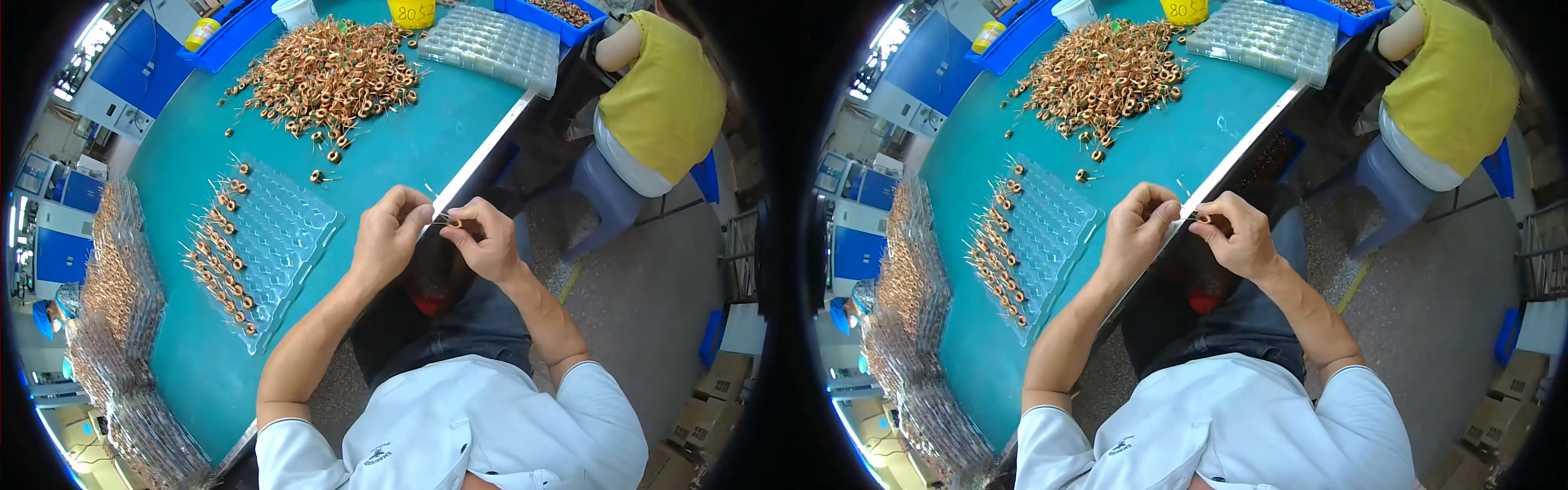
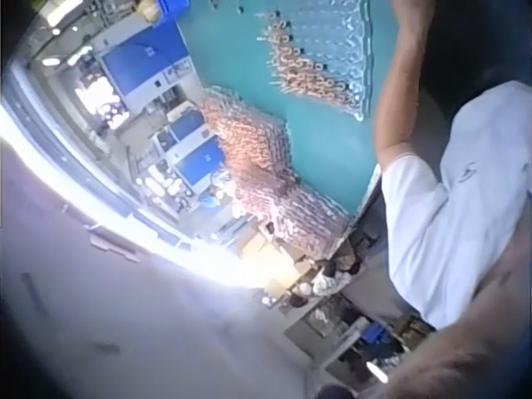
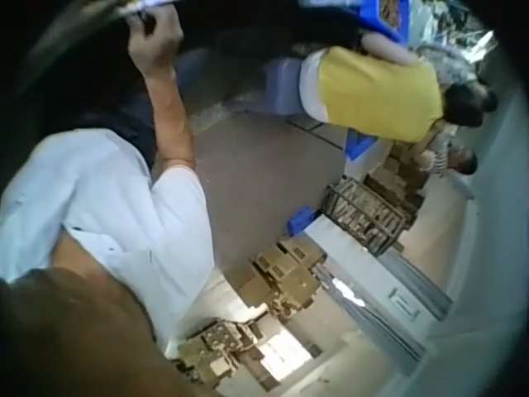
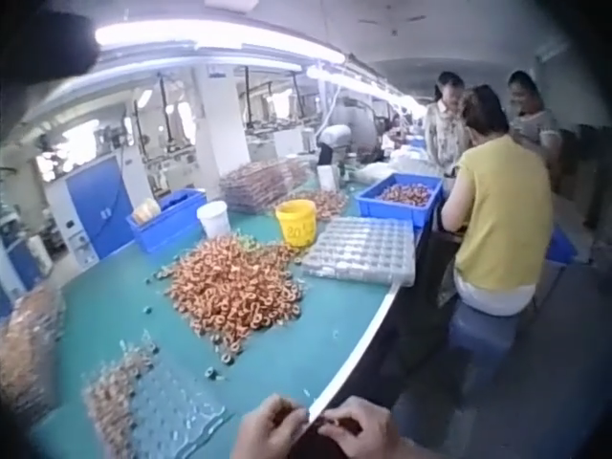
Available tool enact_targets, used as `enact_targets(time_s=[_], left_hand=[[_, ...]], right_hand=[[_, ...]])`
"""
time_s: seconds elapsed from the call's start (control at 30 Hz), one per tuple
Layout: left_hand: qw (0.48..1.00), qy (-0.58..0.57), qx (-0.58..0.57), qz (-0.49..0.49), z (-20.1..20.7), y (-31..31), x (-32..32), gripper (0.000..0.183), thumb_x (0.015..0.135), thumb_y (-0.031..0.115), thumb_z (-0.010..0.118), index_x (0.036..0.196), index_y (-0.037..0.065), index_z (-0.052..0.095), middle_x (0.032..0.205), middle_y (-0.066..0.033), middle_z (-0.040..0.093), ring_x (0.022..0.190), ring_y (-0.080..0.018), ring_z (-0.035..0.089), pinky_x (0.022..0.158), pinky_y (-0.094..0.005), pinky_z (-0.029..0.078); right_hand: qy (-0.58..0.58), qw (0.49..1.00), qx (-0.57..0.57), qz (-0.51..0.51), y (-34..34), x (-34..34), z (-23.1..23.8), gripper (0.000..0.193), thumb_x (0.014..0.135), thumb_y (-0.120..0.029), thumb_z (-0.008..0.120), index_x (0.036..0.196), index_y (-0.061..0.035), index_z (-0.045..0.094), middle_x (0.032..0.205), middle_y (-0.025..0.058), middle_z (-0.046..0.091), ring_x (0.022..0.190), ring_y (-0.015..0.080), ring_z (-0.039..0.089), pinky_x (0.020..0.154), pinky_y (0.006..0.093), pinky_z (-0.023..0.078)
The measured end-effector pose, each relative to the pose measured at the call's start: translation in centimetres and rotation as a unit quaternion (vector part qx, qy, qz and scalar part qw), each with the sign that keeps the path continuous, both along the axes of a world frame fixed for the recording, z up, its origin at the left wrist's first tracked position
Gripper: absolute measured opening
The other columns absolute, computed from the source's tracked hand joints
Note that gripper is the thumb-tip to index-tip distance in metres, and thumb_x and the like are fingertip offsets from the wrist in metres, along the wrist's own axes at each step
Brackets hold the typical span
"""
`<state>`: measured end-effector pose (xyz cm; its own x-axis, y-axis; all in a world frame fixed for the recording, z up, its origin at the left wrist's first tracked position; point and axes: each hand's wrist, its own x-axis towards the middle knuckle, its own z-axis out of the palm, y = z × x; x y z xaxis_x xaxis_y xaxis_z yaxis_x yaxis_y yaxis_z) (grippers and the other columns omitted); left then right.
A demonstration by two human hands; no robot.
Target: Assembling small copper-colored electronic components and placing them into a plastic tray.
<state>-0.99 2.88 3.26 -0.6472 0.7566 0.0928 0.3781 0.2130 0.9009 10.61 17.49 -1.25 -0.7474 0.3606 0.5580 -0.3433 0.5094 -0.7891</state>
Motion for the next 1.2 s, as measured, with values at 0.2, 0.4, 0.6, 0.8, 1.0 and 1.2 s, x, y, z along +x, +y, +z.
enact_targets(time_s=[0.2, 0.4, 0.6, 0.8, 1.0, 1.2], left_hand=[[0.958, -0.257, 0.115, -0.047, -1.2, 0.0, 2.9, 0.051, 0.092, 0.023, 0.07, 0.129, -0.007, 0.052, 0.108, -0.0118, 0.065, 0.1, -0.0155, 0.062, 0.083, -0.026, 0.052], [0.977, -0.154, 0.148, -0.013, -1.5, -1.1, 3.9, 0.035, 0.094, 0.018, 0.066, 0.12, -0.005, 0.062, 0.108, -0.0078, 0.067, 0.098, -0.0133, 0.063, 0.087, -0.0249, 0.051], [0.929, -0.336, 0.155, 0.001, -1.3, -5.1, 4.6, 0.026, 0.094, 0.015, 0.066, 0.112, -0.003, 0.066, 0.1, -0.0063, 0.069, 0.088, -0.0115, 0.064, 0.076, -0.0248, 0.053], [0.927, -0.361, 0.096, -0.035, -2.4, -6.8, 4.6, 0.026, 0.092, 0.018, 0.069, 0.108, -0.003, 0.067, 0.091, -0.0049, 0.07, 0.078, -0.0082, 0.062, 0.069, -0.0233, 0.052], [0.933, -0.349, 0.065, -0.064, -3.0, -7.3, 4.3, 0.025, 0.09, 0.019, 0.072, 0.102, -0.002, 0.067, 0.084, -0.0032, 0.067, 0.07, -0.0069, 0.059, 0.063, -0.0227, 0.049], [0.927, -0.36, 0.089, -0.049, -2.9, -7.1, 4.4, 0.021, 0.09, 0.017, 0.071, 0.097, -0.002, 0.066, 0.081, -0.0023, 0.065, 0.068, -0.0066, 0.057, 0.057, -0.0229, 0.048]], right_hand=[[0.072, 0.99, -0.113, -0.043, -1.6, 0.1, -1.2, 0.025, 0.084, -0.003, 0.075, 0.102, -0.0016, 0.059, 0.088, 0.0043, 0.063, 0.071, 0.0084, 0.063, 0.059, 0.0209, 0.052], [0.059, 0.996, 0.018, -0.058, -3.3, 1.2, -1.1, 0.027, 0.081, 0.004, 0.074, 0.104, -0.003, 0.06, 0.091, 0.0103, 0.067, 0.075, 0.0169, 0.067, 0.063, 0.026, 0.054], [-0.071, 0.974, -0.205, 0.065, -3.4, 2.5, 0.7, 0.021, 0.092, -0.01, 0.068, 0.11, -0.0005, 0.063, 0.09, 0.0052, 0.066, 0.073, 0.0094, 0.061, 0.062, 0.0223, 0.051], [-0.228, 0.894, -0.299, 0.244, -3.0, 0.8, 2.4, 0.023, 0.096, -0.016, 0.063, 0.112, 0.0018, 0.065, 0.085, 0.0033, 0.066, 0.071, 0.006, 0.06, 0.06, 0.0198, 0.048], [-0.224, 0.912, -0.238, 0.247, -3.2, 0.4, 2.4, 0.017, 0.092, -0.008, 0.067, 0.105, 0.0014, 0.065, 0.084, 0.0028, 0.061, 0.069, 0.0062, 0.058, 0.058, 0.02, 0.046], [-0.142, 0.935, -0.26, 0.197, -5.0, 0.3, 1.6, 0.005, 0.091, -0.003, 0.065, 0.093, 0.0004, 0.062, 0.079, 0.0025, 0.06, 0.063, 0.0051, 0.055, 0.054, 0.0196, 0.044]])
